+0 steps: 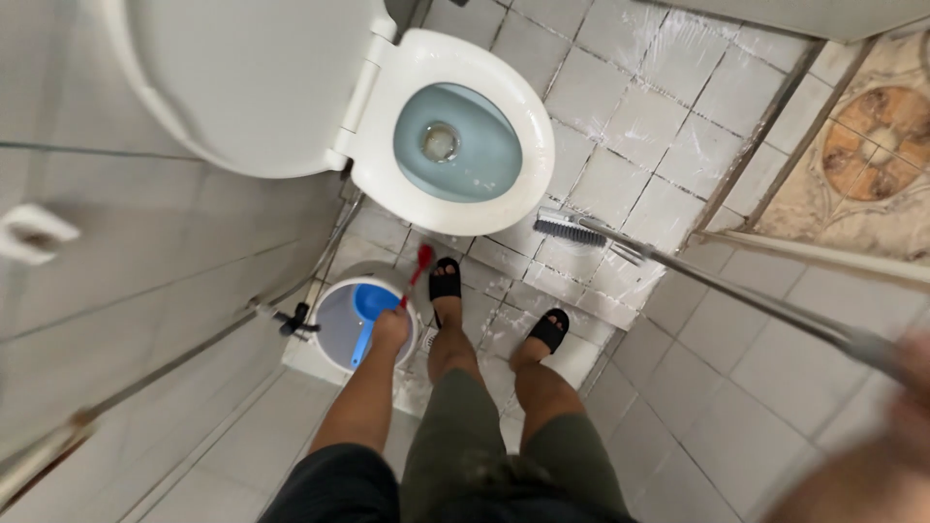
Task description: Cleaning the toilet bowl and scrubbing the tiled bathroom floor using cleaning agents and brushes.
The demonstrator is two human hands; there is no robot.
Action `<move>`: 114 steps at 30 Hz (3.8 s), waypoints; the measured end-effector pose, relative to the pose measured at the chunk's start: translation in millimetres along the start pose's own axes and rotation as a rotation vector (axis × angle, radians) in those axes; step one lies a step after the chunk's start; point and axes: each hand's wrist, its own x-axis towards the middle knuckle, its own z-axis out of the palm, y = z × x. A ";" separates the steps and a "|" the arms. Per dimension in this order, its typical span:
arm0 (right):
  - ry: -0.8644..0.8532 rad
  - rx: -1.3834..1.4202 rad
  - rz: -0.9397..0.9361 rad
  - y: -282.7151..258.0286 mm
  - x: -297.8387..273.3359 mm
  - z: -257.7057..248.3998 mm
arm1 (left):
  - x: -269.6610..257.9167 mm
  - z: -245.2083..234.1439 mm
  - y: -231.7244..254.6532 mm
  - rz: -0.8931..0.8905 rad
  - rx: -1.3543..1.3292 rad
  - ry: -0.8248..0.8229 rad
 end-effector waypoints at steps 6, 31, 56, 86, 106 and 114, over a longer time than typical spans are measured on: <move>-0.008 0.032 -0.020 -93.4 88.1 251.7 | -157.4 -146.8 2.3 0.257 0.107 -0.229; 0.198 -0.097 0.100 -161.0 0.3 311.6 | -76.6 -109.2 256.5 0.753 0.148 -0.318; 0.306 -0.148 0.143 -164.9 3.4 287.5 | -78.5 -163.7 254.0 0.651 0.129 -0.219; 0.282 -0.119 0.134 -133.5 38.9 281.1 | 13.3 -258.6 277.3 0.489 0.016 0.177; 0.269 -0.146 0.138 -131.1 41.4 301.2 | -40.4 -214.1 325.7 0.548 -0.008 -0.132; 0.255 -0.120 0.127 -141.3 37.3 284.9 | -102.9 -186.0 176.0 0.638 0.203 -0.300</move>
